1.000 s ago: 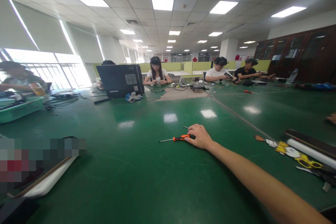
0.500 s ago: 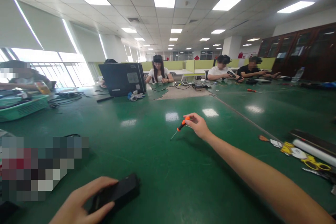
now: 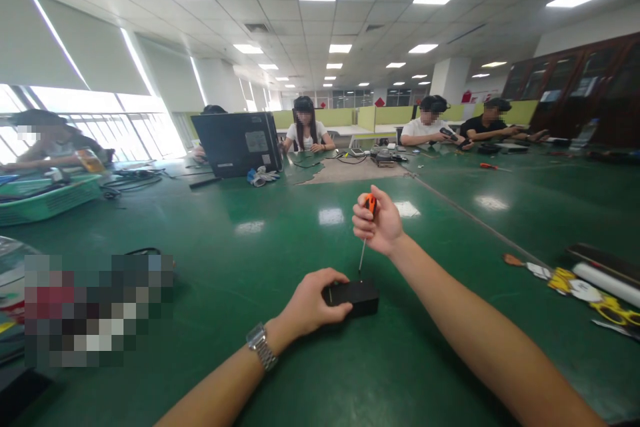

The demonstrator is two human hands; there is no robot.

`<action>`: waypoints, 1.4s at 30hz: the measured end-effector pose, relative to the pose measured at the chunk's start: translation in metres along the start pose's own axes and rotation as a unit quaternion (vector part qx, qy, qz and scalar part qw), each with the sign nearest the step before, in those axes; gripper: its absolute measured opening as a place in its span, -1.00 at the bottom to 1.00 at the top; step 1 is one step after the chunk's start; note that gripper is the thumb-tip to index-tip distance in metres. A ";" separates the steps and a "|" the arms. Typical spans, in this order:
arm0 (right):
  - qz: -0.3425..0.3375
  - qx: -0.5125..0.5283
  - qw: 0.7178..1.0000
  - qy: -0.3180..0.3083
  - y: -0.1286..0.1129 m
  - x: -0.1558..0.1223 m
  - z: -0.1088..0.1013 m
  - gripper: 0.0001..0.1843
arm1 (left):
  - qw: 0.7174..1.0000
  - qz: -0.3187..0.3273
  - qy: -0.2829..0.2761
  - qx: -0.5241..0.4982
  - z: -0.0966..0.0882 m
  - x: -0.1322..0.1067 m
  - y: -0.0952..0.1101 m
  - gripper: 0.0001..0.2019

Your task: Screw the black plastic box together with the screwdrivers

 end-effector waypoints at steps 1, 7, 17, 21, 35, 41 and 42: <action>0.019 -0.012 1.000 -0.021 0.006 -0.001 0.000 -0.63 | 1.000 0.001 0.000 -0.001 0.002 0.000 -0.002 -0.69; 0.031 -0.050 0.994 -0.093 0.013 -0.011 0.009 -0.58 | 1.000 0.005 0.008 0.000 0.001 -0.004 -0.005 -0.65; 0.016 -0.044 0.990 -0.135 0.012 -0.018 0.014 -0.63 | 1.000 0.008 0.008 -0.005 -0.001 -0.007 -0.002 -0.66; -0.020 -0.066 0.992 -0.109 0.012 -0.017 0.016 -0.71 | 1.000 -0.003 0.015 -0.017 0.001 -0.009 0.001 -0.66; -0.051 -0.129 0.988 -0.072 -0.002 -0.017 0.016 -0.84 | 0.999 -0.007 0.028 -0.034 0.003 -0.008 0.005 -0.67; -0.052 -0.205 0.977 -0.023 -0.006 -0.022 0.018 -0.85 | 0.999 -0.011 0.025 -0.032 0.004 -0.008 0.003 -0.67; -0.050 -0.211 0.976 -0.029 -0.006 -0.023 0.020 -0.83 | 0.999 -0.010 0.025 -0.032 0.004 -0.008 0.002 -0.66</action>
Point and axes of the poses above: each hand's wrist, its own x-axis towards the middle knuckle, its own z-axis out of the palm, y = z × x, the point moved 6 cm from there along x, towards the middle knuckle, and after that the axes turned 10 degrees about y, right-handed, at the moved point
